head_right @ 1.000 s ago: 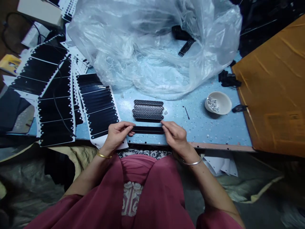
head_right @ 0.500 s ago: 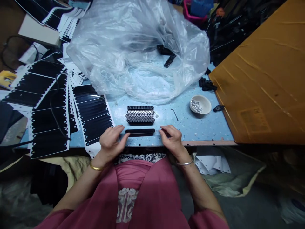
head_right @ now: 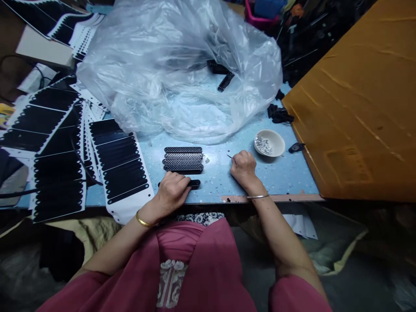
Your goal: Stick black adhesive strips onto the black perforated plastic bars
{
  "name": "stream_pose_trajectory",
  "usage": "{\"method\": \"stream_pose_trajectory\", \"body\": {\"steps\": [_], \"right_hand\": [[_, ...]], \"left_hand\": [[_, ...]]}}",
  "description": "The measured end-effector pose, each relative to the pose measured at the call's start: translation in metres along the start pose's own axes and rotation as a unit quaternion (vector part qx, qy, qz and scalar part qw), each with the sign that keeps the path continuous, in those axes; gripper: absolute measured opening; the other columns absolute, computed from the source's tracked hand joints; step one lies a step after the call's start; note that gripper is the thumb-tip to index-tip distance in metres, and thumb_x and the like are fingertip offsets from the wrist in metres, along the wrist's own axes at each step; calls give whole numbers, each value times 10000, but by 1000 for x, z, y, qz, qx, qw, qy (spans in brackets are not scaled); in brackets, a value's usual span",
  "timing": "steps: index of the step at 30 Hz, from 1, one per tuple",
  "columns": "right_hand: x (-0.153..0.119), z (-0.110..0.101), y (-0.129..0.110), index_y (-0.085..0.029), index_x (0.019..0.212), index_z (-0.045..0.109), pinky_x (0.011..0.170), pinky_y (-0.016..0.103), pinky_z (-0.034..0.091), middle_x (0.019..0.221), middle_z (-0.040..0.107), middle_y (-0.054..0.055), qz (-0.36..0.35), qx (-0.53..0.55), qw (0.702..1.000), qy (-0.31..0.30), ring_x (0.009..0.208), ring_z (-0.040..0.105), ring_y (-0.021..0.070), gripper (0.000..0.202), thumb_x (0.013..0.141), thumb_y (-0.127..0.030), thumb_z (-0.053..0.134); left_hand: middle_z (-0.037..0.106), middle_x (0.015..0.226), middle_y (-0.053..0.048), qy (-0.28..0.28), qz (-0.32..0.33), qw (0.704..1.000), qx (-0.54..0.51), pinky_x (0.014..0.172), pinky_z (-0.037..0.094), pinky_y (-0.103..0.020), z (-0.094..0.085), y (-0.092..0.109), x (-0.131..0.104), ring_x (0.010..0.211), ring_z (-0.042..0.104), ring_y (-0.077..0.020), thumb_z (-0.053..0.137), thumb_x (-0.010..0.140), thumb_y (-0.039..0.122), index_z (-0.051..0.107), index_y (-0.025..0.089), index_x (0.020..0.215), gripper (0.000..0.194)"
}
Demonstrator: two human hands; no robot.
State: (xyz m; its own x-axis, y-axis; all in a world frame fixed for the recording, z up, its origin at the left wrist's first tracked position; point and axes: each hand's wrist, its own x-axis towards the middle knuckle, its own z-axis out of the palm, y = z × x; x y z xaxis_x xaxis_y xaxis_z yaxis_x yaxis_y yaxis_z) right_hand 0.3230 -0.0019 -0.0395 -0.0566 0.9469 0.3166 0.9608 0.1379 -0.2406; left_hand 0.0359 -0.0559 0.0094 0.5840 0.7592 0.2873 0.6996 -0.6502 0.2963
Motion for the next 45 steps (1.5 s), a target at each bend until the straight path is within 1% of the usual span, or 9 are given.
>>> {"method": "stream_pose_trajectory", "body": {"steps": [2,4,8,10,13,25,33,39,45], "right_hand": [[-7,-5,-10,-167,637,608,645,350,397,676,587,98,3,24,1000,20,694,528,221,181,791,-147,516],[-18,-17,-26,-172,705,613,603,329,415,659,605,72,12,96,995,27,627,542,195,169,837,-184,508],[-42,-44,-71,-200,863,653,570,277,463,705,663,24,-30,266,963,-39,601,596,150,113,888,-246,552],[-46,-52,-89,-204,904,670,586,272,481,731,674,27,-70,305,948,-64,636,618,148,119,891,-212,552],[-44,-55,-104,-205,848,678,584,263,484,687,652,22,-106,331,933,-90,644,616,143,157,880,-144,537],[-39,-42,-116,-187,786,675,551,281,435,640,572,34,-127,291,946,-62,595,547,149,205,871,-122,500],[-41,-38,-118,-193,770,670,552,281,432,635,565,33,-120,294,945,-79,598,543,151,207,871,-130,500],[-33,-35,-113,-198,766,665,599,263,467,686,626,23,-89,353,921,-141,651,596,142,176,875,-150,535],[-21,-35,-113,-177,714,655,562,244,446,635,611,7,-64,417,885,-199,593,575,121,210,890,-231,555]], "left_hand": [[609,710,-82,-9,-8,1000,-7,664,340,-368,-5,-4,-5,703,519,-220,494,873,171,600,156,764,153],[626,741,-88,-15,-16,1000,-18,674,351,-369,-9,-7,-7,721,530,-225,511,878,216,609,148,803,141],[655,793,-93,-18,-26,999,-39,696,366,-371,-10,-7,-7,755,553,-231,511,913,294,622,137,904,193],[657,787,-88,-27,-25,998,-45,701,363,-370,-9,-6,-6,750,554,-226,489,926,274,623,147,896,188],[645,753,-82,-34,-24,997,-57,691,352,-366,-9,-5,-5,727,547,-219,476,929,252,618,151,847,192],[653,762,-86,-26,-30,996,-82,698,361,-374,-6,-6,-6,750,560,-223,464,922,240,611,157,839,187],[646,769,-90,-26,-35,995,-89,703,374,-383,-6,-6,-7,764,560,-229,457,919,230,622,157,871,187],[658,776,-91,-21,-31,994,-106,711,390,-373,-4,-8,-7,767,571,-224,464,920,232,625,156,873,184],[675,779,-89,-4,-24,988,-154,720,402,-363,1,-13,-9,765,610,-221,489,911,212,636,138,906,165]]}}
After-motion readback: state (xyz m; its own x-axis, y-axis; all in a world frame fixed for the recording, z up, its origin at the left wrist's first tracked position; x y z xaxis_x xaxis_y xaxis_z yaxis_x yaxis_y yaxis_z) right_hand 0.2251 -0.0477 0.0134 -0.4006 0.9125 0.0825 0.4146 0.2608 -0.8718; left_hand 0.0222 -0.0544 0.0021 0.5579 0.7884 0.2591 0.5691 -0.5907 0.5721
